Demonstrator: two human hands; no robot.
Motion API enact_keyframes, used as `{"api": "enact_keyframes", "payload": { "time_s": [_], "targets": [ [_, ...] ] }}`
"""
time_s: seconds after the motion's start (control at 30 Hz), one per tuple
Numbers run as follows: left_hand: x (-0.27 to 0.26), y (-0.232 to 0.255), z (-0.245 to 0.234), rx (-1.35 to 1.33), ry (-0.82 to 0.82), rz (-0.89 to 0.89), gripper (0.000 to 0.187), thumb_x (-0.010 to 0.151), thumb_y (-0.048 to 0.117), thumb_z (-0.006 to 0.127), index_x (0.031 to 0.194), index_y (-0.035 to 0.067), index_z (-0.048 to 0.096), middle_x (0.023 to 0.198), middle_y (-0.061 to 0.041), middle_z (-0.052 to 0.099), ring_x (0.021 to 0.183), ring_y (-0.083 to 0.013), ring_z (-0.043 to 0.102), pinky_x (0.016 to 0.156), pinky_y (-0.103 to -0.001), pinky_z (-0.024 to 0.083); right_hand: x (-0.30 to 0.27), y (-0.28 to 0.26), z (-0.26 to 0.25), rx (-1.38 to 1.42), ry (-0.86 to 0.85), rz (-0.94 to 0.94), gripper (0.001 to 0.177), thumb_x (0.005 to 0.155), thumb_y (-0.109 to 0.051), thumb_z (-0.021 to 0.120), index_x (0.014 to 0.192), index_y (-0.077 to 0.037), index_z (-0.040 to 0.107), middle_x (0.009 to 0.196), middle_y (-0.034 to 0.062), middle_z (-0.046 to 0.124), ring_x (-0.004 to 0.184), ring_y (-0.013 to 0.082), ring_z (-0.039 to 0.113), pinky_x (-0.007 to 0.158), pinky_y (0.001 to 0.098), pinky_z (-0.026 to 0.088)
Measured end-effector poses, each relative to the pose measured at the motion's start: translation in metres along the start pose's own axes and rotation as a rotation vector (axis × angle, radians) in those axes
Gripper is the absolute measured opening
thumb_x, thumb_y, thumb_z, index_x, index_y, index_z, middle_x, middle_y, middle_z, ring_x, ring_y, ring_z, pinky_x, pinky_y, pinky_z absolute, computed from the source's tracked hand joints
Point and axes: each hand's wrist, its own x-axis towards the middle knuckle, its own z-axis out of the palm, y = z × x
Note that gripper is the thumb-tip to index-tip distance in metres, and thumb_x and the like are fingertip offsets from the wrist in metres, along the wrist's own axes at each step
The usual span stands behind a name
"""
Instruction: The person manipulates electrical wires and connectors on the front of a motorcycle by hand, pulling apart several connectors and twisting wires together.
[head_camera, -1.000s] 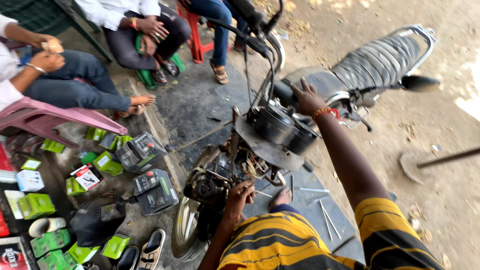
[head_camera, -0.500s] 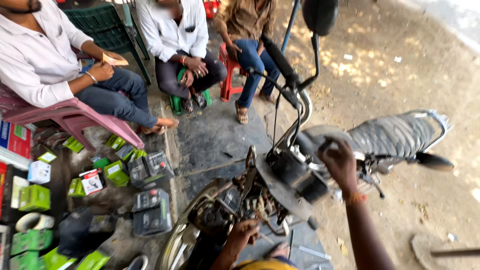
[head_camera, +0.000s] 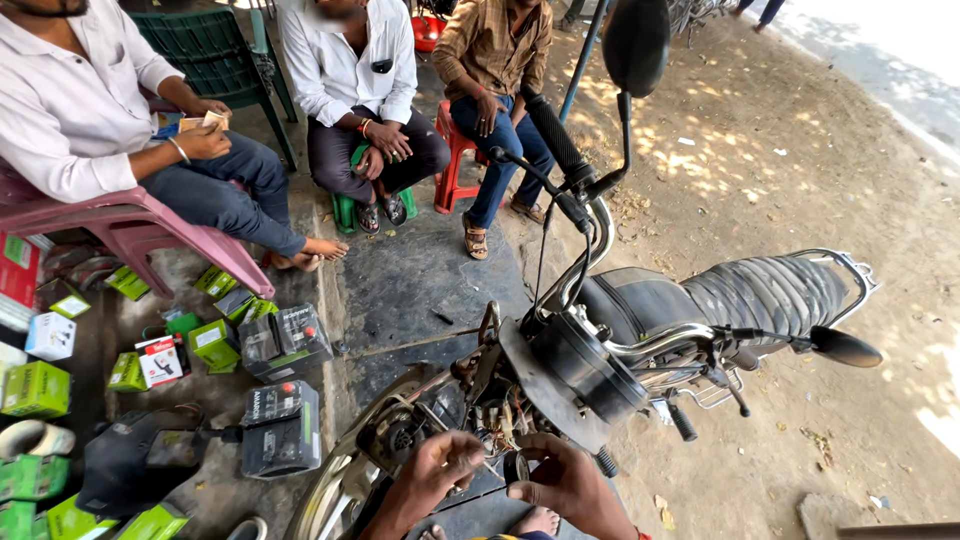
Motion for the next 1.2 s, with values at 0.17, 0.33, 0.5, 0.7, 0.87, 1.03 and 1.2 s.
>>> {"api": "enact_keyframes", "payload": {
  "time_s": [0.17,0.33,0.5,0.7,0.87,1.03,1.2],
  "targets": [
    [-0.03,0.071,0.014,0.15,-0.029,0.098,0.065,0.083,0.049,0.075,0.127,0.002,0.068,0.116,-0.011,0.072,0.101,-0.0217,0.075,0.085,-0.034,0.065,0.005,-0.005,0.004,-0.062,-0.106,0.041,0.068,0.07,-0.022,0.096,0.128,-0.001,0.067,0.085,0.005,0.072,0.072,0.0071,0.062,0.064,0.0248,0.053],
    [-0.036,0.063,0.015,0.328,0.064,0.275,0.036,0.092,0.03,0.078,0.115,0.002,0.08,0.116,-0.014,0.075,0.105,-0.0254,0.073,0.089,-0.037,0.059,0.004,-0.024,0.012,-0.169,-0.117,0.001,0.069,0.066,-0.027,0.096,0.124,-0.004,0.067,0.084,-0.001,0.074,0.071,0.0056,0.066,0.062,0.0253,0.056],
    [-0.038,0.048,0.024,0.568,0.177,0.558,0.023,0.089,0.01,0.075,0.11,0.002,0.071,0.105,-0.012,0.075,0.095,-0.0258,0.076,0.081,-0.036,0.062,0.001,-0.023,0.022,-0.371,-0.034,0.034,0.074,0.066,-0.034,0.096,0.13,-0.01,0.07,0.074,0.0028,0.07,0.064,0.0094,0.06,0.058,0.0277,0.05],
    [-0.04,0.056,0.033,0.564,0.197,0.588,0.041,0.084,0.005,0.077,0.119,0.001,0.056,0.09,-0.011,0.069,0.081,-0.0252,0.072,0.07,-0.039,0.059,0.01,0.002,0.022,-0.311,-0.032,0.011,0.068,0.067,-0.025,0.096,0.128,-0.008,0.074,0.07,0.005,0.065,0.061,0.0095,0.055,0.056,0.0278,0.045],
    [-0.041,0.069,0.034,0.464,0.111,0.597,0.047,0.083,0.012,0.086,0.117,0.0,0.055,0.081,-0.01,0.065,0.073,-0.0226,0.069,0.069,-0.039,0.057,0.01,0.015,0.014,-0.251,-0.074,-0.041,0.07,0.066,-0.024,0.096,0.13,-0.007,0.072,0.075,0.0034,0.07,0.064,0.0079,0.061,0.058,0.026,0.05],
    [-0.038,0.067,0.036,0.539,0.168,0.687,0.029,0.082,0.001,0.072,0.11,0.001,0.065,0.093,-0.009,0.07,0.082,-0.0219,0.071,0.072,-0.037,0.06,0.007,0.018,0.014,-0.22,-0.084,-0.063,0.072,0.066,-0.025,0.097,0.13,-0.005,0.071,0.081,0.0035,0.074,0.069,0.0086,0.067,0.063,0.0257,0.056],
    [-0.04,0.073,0.024,0.426,0.042,0.553,0.018,0.086,0.004,0.072,0.103,0.003,0.077,0.098,-0.011,0.069,0.084,-0.0222,0.072,0.074,-0.035,0.061,0.005,0.011,0.016,-0.198,-0.076,-0.004,0.073,0.067,-0.027,0.094,0.132,-0.005,0.069,0.084,0.006,0.078,0.073,0.0104,0.073,0.067,0.0264,0.06]
  ]
}}
